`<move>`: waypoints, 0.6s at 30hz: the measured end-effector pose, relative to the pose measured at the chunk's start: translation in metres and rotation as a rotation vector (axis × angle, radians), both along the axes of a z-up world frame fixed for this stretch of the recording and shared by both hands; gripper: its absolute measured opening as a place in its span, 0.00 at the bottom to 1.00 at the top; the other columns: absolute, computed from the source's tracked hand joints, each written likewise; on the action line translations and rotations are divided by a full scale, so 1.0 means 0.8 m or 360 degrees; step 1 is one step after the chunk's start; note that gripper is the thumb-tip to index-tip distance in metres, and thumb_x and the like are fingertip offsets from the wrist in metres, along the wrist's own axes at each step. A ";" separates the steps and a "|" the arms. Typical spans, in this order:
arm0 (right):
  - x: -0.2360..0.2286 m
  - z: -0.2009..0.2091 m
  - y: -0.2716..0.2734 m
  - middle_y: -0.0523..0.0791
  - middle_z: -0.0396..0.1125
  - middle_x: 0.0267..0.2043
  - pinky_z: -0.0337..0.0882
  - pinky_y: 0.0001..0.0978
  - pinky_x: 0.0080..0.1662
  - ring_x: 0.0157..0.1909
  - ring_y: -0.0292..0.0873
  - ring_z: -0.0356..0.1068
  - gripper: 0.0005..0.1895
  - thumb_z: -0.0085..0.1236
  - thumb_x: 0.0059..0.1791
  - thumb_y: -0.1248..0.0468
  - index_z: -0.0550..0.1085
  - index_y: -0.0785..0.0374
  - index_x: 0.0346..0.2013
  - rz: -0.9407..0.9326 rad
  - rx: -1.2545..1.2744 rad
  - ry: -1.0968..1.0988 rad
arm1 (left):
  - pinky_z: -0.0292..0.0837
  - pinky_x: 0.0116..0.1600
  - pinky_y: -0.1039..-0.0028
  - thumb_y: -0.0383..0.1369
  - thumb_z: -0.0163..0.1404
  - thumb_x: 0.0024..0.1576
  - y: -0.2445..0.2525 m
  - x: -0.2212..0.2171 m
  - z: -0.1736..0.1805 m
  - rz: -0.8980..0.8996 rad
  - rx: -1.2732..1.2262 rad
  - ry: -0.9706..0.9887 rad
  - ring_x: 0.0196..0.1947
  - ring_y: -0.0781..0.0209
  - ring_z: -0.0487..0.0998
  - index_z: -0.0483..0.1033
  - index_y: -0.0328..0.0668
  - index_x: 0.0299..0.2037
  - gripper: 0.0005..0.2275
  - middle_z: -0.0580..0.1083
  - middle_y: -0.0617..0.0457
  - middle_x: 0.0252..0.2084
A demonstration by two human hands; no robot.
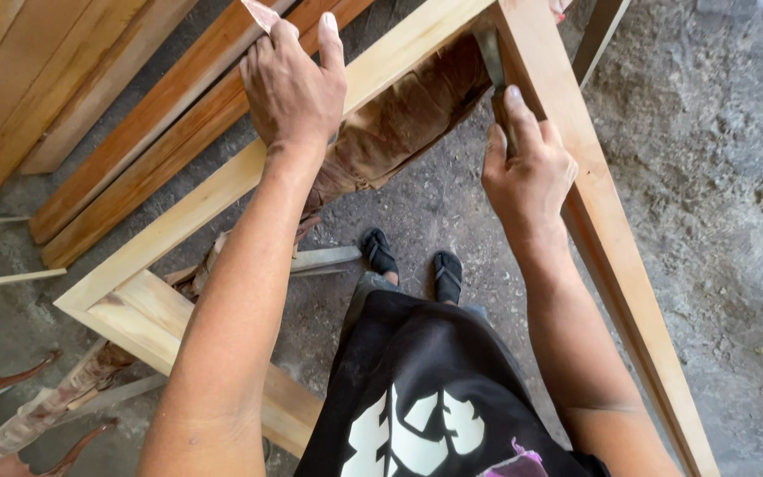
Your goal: The person uses a chisel to pare and smooth the edges of a wooden frame resting on a workbench. They repeatedly scrape along the frame's corners and edges, removing small wood shavings to refine the joinery.
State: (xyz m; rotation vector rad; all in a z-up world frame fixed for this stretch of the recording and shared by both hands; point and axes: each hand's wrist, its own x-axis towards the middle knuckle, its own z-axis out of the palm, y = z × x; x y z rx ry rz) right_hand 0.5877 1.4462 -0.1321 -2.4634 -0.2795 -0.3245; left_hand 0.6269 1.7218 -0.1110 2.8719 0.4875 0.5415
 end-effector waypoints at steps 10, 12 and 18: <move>0.001 -0.002 -0.014 0.49 0.69 0.33 0.70 0.43 0.35 0.30 0.48 0.71 0.22 0.67 0.54 0.63 0.76 0.54 0.63 0.0038 -0.0156 -0.0017 | 0.67 0.53 0.52 0.49 0.44 0.66 0.000 -0.008 0.001 -0.0014 -0.0039 0.0064 0.39 0.39 0.77 0.74 0.33 0.36 0.22 0.75 0.35 0.33; -0.001 -0.005 -0.012 0.49 0.69 0.32 0.71 0.43 0.35 0.29 0.48 0.71 0.22 0.67 0.54 0.64 0.76 0.54 0.63 0.0028 -0.0129 0.0023 | 0.67 0.53 0.51 0.48 0.45 0.66 0.001 -0.010 0.001 -0.0064 0.0011 -0.0031 0.39 0.38 0.76 0.73 0.33 0.36 0.21 0.76 0.35 0.33; 0.002 -0.008 -0.007 0.50 0.71 0.35 0.74 0.41 0.37 0.32 0.48 0.74 0.23 0.66 0.54 0.64 0.74 0.57 0.64 0.0022 -0.0144 -0.0087 | 0.66 0.52 0.52 0.48 0.45 0.65 0.000 -0.004 0.003 -0.0075 -0.0011 -0.0062 0.39 0.39 0.77 0.74 0.33 0.37 0.21 0.75 0.35 0.33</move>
